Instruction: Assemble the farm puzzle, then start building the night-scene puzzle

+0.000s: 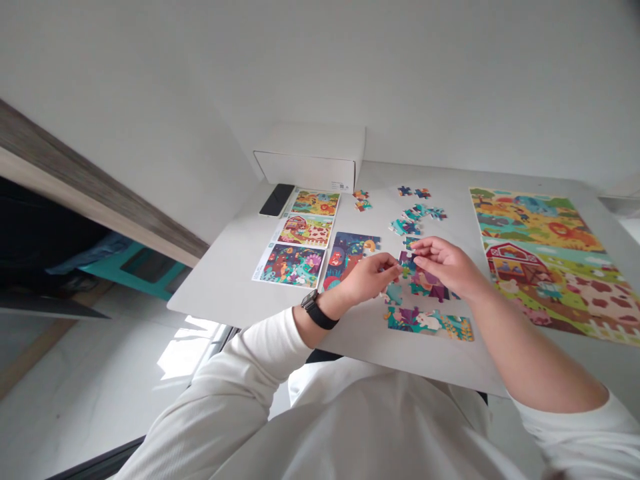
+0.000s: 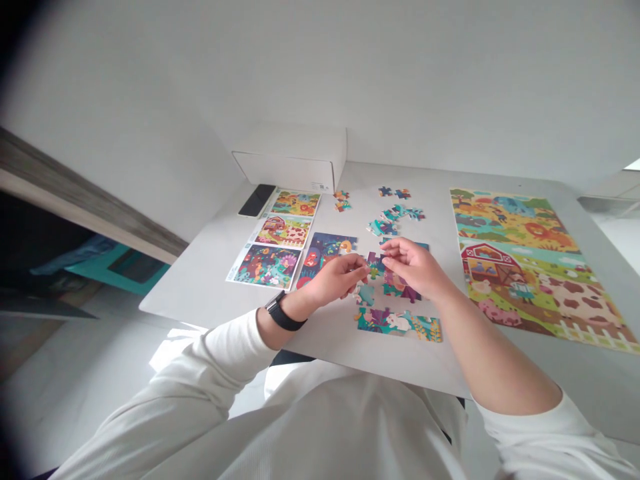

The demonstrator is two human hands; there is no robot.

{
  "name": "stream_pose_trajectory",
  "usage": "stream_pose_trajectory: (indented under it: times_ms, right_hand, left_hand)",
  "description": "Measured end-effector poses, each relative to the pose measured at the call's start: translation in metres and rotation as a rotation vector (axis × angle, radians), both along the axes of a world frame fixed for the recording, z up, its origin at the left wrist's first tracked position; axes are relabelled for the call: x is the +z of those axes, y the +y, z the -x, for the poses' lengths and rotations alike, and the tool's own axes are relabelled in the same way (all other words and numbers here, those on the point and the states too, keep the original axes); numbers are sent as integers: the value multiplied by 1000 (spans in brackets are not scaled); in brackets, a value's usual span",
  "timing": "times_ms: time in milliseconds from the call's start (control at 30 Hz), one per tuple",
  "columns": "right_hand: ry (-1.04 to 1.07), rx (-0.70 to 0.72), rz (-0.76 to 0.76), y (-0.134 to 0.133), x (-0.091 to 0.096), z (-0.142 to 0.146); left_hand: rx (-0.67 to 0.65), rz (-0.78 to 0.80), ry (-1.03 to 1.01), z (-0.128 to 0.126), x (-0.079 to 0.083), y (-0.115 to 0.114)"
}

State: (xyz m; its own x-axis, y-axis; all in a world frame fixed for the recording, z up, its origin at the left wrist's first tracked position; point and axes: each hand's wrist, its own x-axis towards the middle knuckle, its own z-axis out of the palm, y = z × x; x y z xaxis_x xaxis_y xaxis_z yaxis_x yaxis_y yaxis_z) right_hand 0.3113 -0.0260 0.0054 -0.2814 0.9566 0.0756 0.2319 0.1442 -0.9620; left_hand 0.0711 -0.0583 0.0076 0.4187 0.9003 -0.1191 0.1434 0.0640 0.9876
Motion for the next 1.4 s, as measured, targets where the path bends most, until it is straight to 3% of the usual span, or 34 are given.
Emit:
stream_pose_trajectory:
  times_ms: [300,567,700,867,1000,1267,1400]
  right_hand:
    - [-14,23,32,-3,6,0]
    - [-94,187,-27,-3,10,-6]
    - [-195,230,-136,-6,13,-10]
    - [-368,176,-399,-20,36,-18]
    - [-457,221,-498,-35,48,-26]
    - [-484,174,-529,-60,37,-44]
    - [-530,120,-492,-73,24,-68]
  left_hand:
    - [24,42,-89,0,-2,2]
    - [22,19,-31,3,-6,7]
    - [-26,-5,33,3,-3,6]
    - [-35,-14,17,-2,1,0]
    - [-45,6,3,-12,0,-10]
    - [-110,-15,52,-37,-3,-25]
    - [-164,-194,164,-42,-6,-31]
